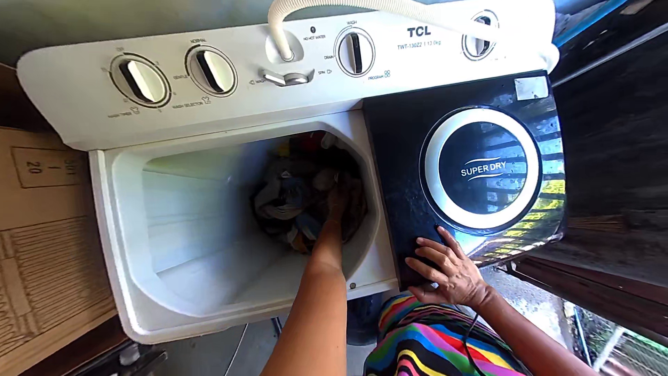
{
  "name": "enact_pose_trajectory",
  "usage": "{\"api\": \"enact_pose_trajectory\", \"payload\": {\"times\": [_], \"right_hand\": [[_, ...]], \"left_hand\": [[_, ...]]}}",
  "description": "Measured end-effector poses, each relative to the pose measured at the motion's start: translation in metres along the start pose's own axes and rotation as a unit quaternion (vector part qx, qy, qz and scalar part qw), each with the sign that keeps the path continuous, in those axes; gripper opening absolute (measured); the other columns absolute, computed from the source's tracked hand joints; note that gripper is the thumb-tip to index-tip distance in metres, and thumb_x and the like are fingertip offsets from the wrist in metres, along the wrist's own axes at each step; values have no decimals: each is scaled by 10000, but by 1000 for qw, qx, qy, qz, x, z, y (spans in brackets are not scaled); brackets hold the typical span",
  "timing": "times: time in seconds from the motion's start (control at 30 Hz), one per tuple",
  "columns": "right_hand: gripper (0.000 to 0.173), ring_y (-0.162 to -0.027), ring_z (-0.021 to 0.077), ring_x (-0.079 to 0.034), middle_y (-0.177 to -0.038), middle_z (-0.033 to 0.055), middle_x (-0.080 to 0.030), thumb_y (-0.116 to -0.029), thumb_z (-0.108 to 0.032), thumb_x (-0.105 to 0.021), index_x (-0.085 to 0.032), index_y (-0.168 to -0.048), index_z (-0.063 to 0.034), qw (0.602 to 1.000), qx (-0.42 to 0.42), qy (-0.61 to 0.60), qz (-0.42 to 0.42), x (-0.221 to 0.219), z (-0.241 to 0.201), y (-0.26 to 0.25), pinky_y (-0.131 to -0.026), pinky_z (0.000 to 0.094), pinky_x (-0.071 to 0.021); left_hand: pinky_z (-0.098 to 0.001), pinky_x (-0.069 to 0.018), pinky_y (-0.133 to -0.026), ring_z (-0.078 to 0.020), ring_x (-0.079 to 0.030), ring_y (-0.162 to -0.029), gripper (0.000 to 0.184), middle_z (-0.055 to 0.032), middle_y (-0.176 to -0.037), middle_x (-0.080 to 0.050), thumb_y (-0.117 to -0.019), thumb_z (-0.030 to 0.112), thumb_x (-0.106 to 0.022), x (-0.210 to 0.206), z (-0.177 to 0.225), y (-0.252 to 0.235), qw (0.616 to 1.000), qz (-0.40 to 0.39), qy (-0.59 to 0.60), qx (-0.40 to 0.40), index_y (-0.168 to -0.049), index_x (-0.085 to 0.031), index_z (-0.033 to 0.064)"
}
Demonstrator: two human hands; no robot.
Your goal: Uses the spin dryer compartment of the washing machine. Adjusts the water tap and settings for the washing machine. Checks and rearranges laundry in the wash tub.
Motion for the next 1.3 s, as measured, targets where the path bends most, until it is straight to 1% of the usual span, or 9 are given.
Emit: {"api": "enact_pose_trajectory", "payload": {"times": [0.2,0.27,0.47,0.57,0.67,0.73,0.87,1.1,1.3], "right_hand": [[589,-1366,255,-515,-1309,87,-615,-944,-629,-577,-570,-1375,-228,1000,-6,-14,-7,0,0,0,-1229,562,-263],[588,-1363,256,-518,-1306,91,-617,-949,-637,-564,-571,-1372,-229,1000,-8,-13,-8,0,-1,-1,-1229,561,-263],[580,-1345,260,-530,-1285,95,-622,-947,-623,-568,-576,-1359,-214,1000,-4,-10,0,1,-1,-2,-1224,562,-264],[588,-1341,258,-532,-1288,88,-620,-948,-631,-559,-573,-1368,-220,1000,-3,-3,1,0,0,0,-1221,562,-272],[586,-1356,244,-516,-1305,74,-606,-942,-625,-570,-565,-1373,-228,1000,-6,-3,4,-1,-1,1,-1223,559,-269],[576,-1361,244,-513,-1305,74,-606,-946,-621,-569,-572,-1367,-228,1000,-6,-4,3,-1,-1,1,-1224,562,-269],[581,-1368,226,-497,-1312,60,-587,-952,-634,-551,-556,-1372,-234,1000,-8,5,-2,-1,-1,1,-1229,547,-255],[578,-1373,231,-501,-1319,67,-596,-959,-629,-541,-563,-1369,-222,1000,-6,3,3,-2,0,0,-1234,544,-257],[569,-1373,265,-516,-1318,94,-625,-968,-625,-533,-587,-1358,-213,1000,1,-5,9,-1,-2,1,-1227,555,-281]], "left_hand": [[-424,-545,-797,-198,-614,-918,416,-99,-1081,-644,-1074,415,-461,90,24,17,891,55,445,70,-1280,-584,75],[-364,-530,-742,-156,-591,-827,387,-69,-980,-626,-1060,392,-499,146,36,7,931,69,354,48,-1209,-619,56],[-729,-385,-1050,-524,-537,-1284,580,-346,-1328,-590,-950,368,-721,269,47,-10,965,217,-143,-47,-1315,-606,-68],[-769,-230,-1118,-560,-288,-1464,628,-369,-1546,-365,-948,199,-672,238,77,6,924,266,-255,-107,-1473,-458,-69],[-693,-395,-1083,-529,-494,-1317,451,-341,-1363,-555,-973,292,-668,157,89,0,916,163,-254,-265,-1259,-646,-56],[-668,-398,-1102,-469,-472,-1367,631,-261,-1440,-534,-864,394,-790,94,81,-10,914,66,-292,-274,-1363,-621,46],[-775,-16,-1178,-469,-103,-1559,859,-235,-1681,-205,-886,385,-789,24,37,-6,896,13,-377,-234,-1580,-387,78],[-677,-459,-1012,-475,-579,-1227,467,-238,-1336,-622,-891,223,-759,2,24,5,885,-105,-405,-203,-1329,-656,98],[-699,-426,-1026,-485,-579,-1231,516,-288,-1273,-641,-901,363,-736,46,39,65,903,-175,-376,-112,-1264,-668,2]]}}
Point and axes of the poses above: each hand's wrist, its own y-axis away from the middle knuckle, its own x-axis out of the back of the hand, z = x × y, the point moved 7 cm from there along -y, towards the middle knuckle
